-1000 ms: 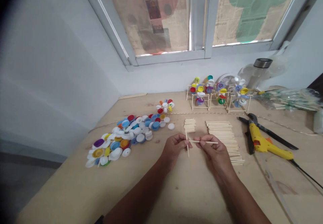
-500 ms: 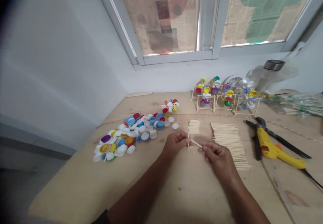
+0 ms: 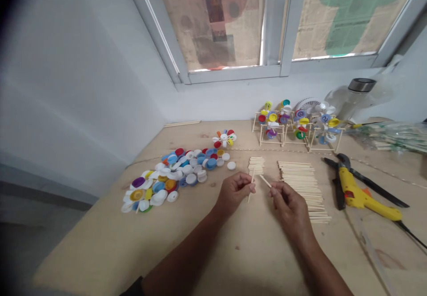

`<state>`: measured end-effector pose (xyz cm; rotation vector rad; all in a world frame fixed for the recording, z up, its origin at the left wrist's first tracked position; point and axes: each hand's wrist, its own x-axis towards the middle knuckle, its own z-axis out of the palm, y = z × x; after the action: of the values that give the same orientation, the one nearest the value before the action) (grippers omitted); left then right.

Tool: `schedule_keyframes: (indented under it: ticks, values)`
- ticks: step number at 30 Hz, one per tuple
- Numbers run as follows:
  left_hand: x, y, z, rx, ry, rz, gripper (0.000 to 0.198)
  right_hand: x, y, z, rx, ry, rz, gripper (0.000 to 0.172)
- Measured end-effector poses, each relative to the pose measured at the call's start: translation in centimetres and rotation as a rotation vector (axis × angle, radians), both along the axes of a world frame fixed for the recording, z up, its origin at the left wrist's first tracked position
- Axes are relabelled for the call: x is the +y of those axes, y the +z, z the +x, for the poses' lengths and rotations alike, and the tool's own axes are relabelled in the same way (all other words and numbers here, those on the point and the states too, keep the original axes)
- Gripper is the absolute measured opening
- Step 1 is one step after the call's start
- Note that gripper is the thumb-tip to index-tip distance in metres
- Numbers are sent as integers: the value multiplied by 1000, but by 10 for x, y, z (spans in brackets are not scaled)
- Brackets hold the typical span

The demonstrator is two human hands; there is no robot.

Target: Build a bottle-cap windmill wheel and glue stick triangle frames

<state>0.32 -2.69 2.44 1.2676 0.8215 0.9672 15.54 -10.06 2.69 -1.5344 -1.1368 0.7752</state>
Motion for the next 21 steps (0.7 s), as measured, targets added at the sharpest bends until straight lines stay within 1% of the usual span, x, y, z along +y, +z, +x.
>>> schedule_keyframes:
  ticks: [5,10,13,17,21]
  values:
    - [-3,-3,2,48,-51,31,17,0,1,-1,49,-14,-1,35]
    - [-7,0,1,54,-82,41,21,0,3,-4,42,-9,-6,36]
    - [-7,0,2,30,-98,33,20,0,4,-5,26,-11,-10,35]
    - [-7,-1,3,-31,-126,10,14,0,3,-5,0,15,-18,33]
    - [-6,-2,4,-82,-149,-33,17,0,0,-5,-19,40,-21,34]
